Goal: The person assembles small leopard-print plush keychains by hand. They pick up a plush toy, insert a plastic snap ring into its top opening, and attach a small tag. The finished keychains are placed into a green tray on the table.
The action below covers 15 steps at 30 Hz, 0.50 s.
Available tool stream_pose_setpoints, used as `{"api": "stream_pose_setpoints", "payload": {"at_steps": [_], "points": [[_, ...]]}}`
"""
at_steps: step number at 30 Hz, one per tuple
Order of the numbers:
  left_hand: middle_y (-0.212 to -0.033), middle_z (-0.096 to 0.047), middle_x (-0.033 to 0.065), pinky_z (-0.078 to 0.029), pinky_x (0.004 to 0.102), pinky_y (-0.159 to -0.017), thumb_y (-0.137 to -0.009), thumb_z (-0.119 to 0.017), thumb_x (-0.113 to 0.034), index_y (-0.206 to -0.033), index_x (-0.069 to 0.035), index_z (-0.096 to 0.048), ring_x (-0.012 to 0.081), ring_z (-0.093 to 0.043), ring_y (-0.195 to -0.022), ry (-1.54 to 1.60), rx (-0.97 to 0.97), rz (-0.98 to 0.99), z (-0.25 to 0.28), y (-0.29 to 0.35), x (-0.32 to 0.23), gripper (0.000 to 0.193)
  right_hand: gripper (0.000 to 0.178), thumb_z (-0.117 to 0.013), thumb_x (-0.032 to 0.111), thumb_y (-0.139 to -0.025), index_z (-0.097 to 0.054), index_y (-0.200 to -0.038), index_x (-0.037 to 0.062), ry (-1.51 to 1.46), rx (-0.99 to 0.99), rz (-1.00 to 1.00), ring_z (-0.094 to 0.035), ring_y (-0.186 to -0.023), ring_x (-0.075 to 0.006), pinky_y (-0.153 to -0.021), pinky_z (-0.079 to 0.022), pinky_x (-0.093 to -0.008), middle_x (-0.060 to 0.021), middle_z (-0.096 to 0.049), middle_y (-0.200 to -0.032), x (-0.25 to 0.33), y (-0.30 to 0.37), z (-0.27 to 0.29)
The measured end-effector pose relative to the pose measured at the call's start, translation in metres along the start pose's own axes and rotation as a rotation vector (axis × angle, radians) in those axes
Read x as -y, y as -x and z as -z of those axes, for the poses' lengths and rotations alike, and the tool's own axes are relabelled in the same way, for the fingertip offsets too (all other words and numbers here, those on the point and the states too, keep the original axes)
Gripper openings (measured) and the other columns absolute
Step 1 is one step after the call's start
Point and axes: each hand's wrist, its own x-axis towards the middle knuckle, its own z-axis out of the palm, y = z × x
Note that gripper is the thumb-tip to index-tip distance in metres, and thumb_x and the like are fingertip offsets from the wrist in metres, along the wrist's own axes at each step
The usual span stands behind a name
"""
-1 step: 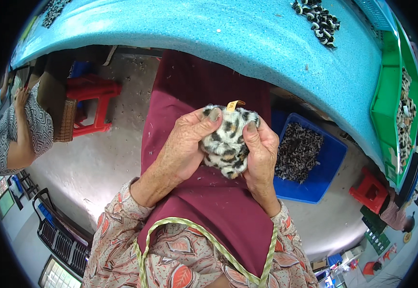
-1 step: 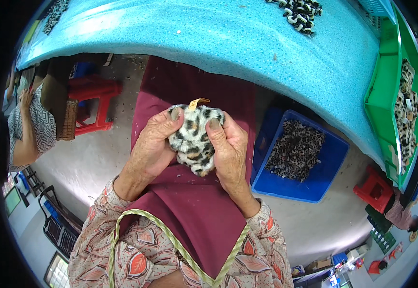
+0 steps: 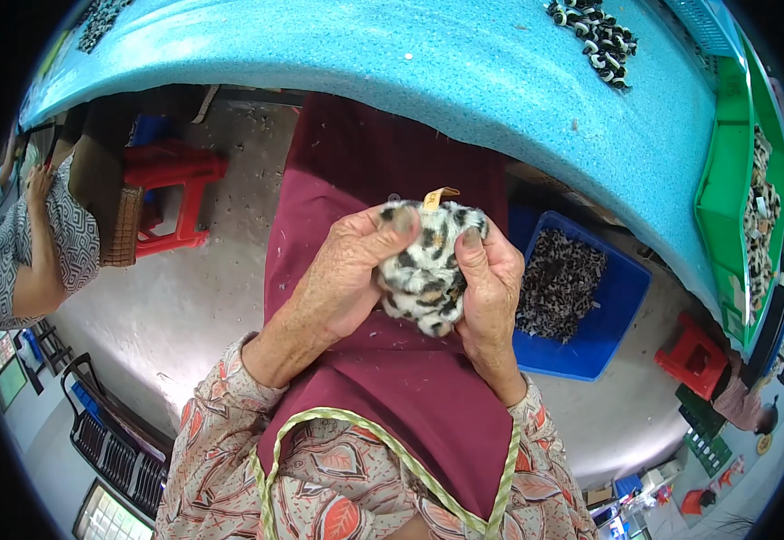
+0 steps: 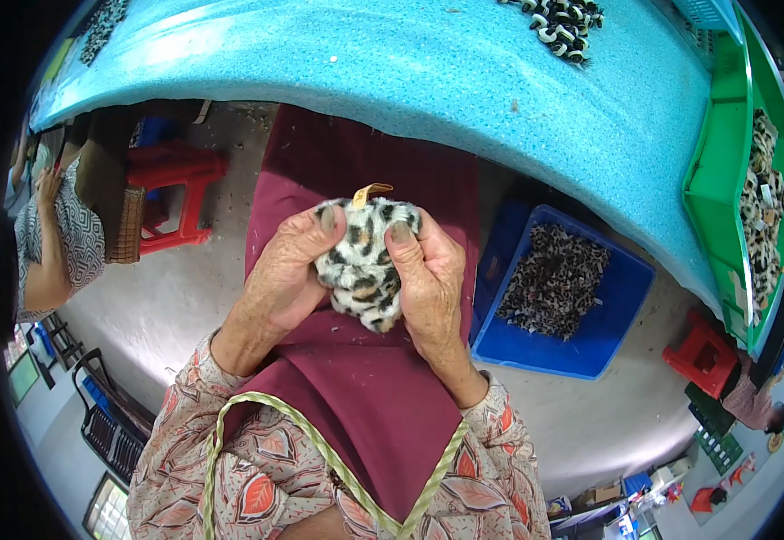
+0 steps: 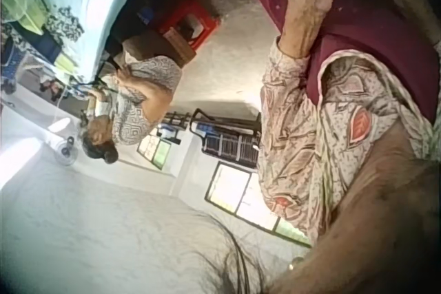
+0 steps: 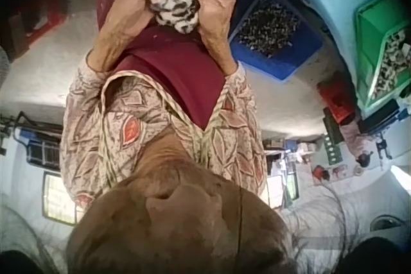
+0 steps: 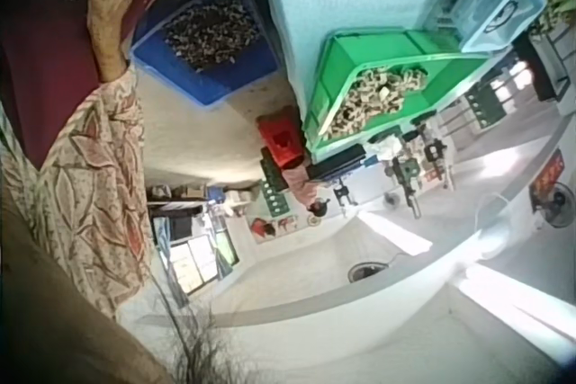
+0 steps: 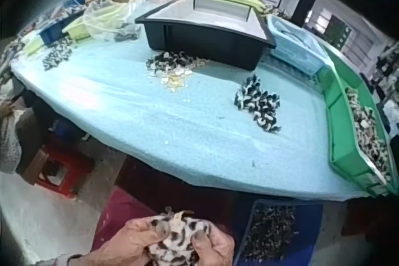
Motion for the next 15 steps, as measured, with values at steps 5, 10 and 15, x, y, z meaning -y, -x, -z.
{"api": "stream_pose_setpoints", "payload": {"at_steps": [5,10,15], "points": [[-0.109,-0.065,0.008,-0.049,0.0333,-0.09,-0.088,-0.065,-0.023,-0.119,0.0,-0.056,0.0173,-0.063,-0.099,-0.063,0.116,0.127,0.02,0.002,-0.001,0.04,0.025,-0.057,0.024,-0.095,-0.062,-0.096,-0.0008,0.257,0.035,0.09,-0.053,-0.073,-0.0051,-0.065,-0.043,-0.0219,0.0004,-0.062,-0.08,0.007,-0.002,0.005],[-0.111,-0.064,0.0087,-0.046,0.0366,-0.095,-0.084,-0.069,-0.02,-0.12,0.001,-0.055,0.0199,-0.061,-0.105,0.164,0.176,0.171,0.018,0.005,0.003,0.043,0.023,-0.057,0.021,-0.094,-0.061,-0.094,-0.0012,0.441,0.046,0.188,-0.053,-0.069,-0.0076,-0.062,-0.043,-0.024,-0.0024,-0.061,-0.075,0.012,0.0,0.004],[-0.115,-0.062,0.0084,-0.044,0.039,-0.097,-0.082,-0.071,-0.015,-0.127,-0.002,-0.05,0.0223,-0.058,-0.108,0.145,0.235,0.123,0.029,0.009,0.013,0.052,0.022,-0.06,0.02,-0.092,-0.06,-0.093,-0.0011,0.606,-0.001,0.36,-0.055,-0.066,-0.0136,-0.061,-0.043,-0.0262,-0.0048,-0.06,-0.074,0.006,0.004,0.002]]}}
